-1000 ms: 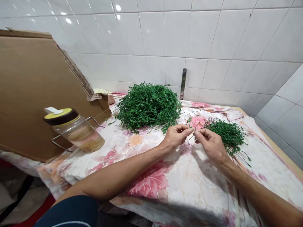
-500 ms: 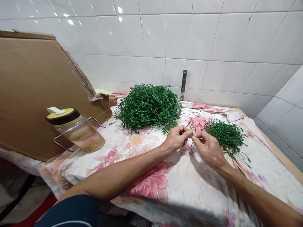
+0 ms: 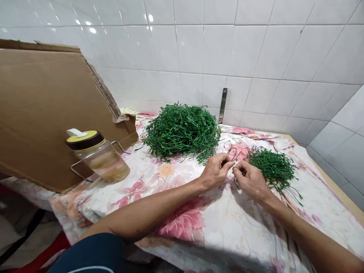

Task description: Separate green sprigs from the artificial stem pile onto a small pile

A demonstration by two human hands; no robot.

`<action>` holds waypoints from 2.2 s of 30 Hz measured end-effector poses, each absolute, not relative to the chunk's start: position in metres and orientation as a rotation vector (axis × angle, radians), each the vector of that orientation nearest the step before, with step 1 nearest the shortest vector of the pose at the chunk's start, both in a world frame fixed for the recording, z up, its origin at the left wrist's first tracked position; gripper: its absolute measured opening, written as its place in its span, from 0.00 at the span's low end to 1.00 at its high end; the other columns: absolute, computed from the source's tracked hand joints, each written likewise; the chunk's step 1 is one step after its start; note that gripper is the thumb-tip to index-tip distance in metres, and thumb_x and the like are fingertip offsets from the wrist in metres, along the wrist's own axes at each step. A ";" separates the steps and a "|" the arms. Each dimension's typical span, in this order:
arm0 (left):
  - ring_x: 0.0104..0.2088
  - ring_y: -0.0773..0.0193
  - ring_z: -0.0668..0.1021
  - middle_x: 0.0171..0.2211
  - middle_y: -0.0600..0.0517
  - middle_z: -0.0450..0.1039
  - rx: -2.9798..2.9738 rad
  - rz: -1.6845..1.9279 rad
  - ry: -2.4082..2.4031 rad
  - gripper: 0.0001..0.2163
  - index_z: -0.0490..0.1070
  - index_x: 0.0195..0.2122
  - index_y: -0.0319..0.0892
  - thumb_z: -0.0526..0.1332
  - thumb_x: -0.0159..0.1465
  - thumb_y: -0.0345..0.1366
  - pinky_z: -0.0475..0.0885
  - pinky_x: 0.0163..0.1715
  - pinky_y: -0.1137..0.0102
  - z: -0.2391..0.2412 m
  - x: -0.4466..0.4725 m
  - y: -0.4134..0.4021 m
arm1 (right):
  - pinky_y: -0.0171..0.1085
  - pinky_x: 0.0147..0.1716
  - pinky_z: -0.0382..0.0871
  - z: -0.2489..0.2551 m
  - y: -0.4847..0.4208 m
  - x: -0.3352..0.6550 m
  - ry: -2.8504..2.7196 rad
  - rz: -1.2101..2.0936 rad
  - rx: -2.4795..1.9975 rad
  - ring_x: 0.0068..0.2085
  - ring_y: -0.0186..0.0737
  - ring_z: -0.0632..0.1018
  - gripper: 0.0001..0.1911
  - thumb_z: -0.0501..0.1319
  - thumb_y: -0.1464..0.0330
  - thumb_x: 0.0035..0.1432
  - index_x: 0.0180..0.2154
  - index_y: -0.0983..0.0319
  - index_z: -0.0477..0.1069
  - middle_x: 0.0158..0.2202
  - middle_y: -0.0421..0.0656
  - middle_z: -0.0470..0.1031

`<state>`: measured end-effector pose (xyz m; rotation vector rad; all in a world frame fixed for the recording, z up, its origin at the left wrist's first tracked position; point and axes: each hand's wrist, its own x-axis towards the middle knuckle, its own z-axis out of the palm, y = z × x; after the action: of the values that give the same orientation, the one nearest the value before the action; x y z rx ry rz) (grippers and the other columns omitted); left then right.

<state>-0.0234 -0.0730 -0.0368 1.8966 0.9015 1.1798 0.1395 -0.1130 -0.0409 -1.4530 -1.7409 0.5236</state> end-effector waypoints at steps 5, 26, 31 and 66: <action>0.27 0.68 0.65 0.25 0.55 0.65 1.807 1.166 0.905 0.13 0.69 0.30 0.40 0.61 0.65 0.44 0.60 0.30 0.72 -0.037 -0.025 -0.074 | 0.35 0.25 0.64 -0.038 -0.111 0.144 -1.678 1.089 -1.229 0.22 0.35 0.71 0.19 0.57 0.53 0.67 0.30 0.60 0.67 0.21 0.37 0.71; 0.27 0.69 0.68 0.27 0.53 0.71 1.707 1.207 0.883 0.14 0.75 0.31 0.38 0.64 0.63 0.46 0.63 0.29 0.72 -0.037 -0.024 -0.071 | 0.33 0.19 0.64 -0.036 -0.111 0.145 -1.436 1.293 -1.172 0.19 0.30 0.67 0.22 0.66 0.49 0.58 0.31 0.61 0.68 0.23 0.35 0.66; 0.26 0.69 0.68 0.26 0.53 0.72 1.767 1.169 0.850 0.12 0.74 0.31 0.39 0.62 0.65 0.44 0.62 0.30 0.72 -0.034 -0.026 -0.075 | 0.35 0.22 0.59 -0.038 -0.112 0.148 -1.837 0.810 -1.331 0.21 0.34 0.67 0.22 0.53 0.53 0.69 0.27 0.59 0.64 0.21 0.36 0.64; 0.32 0.67 0.77 0.32 0.48 0.77 2.687 1.025 0.564 0.11 0.75 0.40 0.39 0.54 0.73 0.36 0.69 0.33 0.73 -0.056 -0.025 -0.084 | 0.34 0.28 0.61 0.007 -0.115 0.174 -1.926 0.557 -1.425 0.28 0.36 0.70 0.22 0.58 0.53 0.66 0.28 0.62 0.73 0.25 0.40 0.72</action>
<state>-0.0246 -0.0843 -0.0565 2.6873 0.5639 1.0250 0.1740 -0.1154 0.0067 -1.4247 -1.9256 0.5573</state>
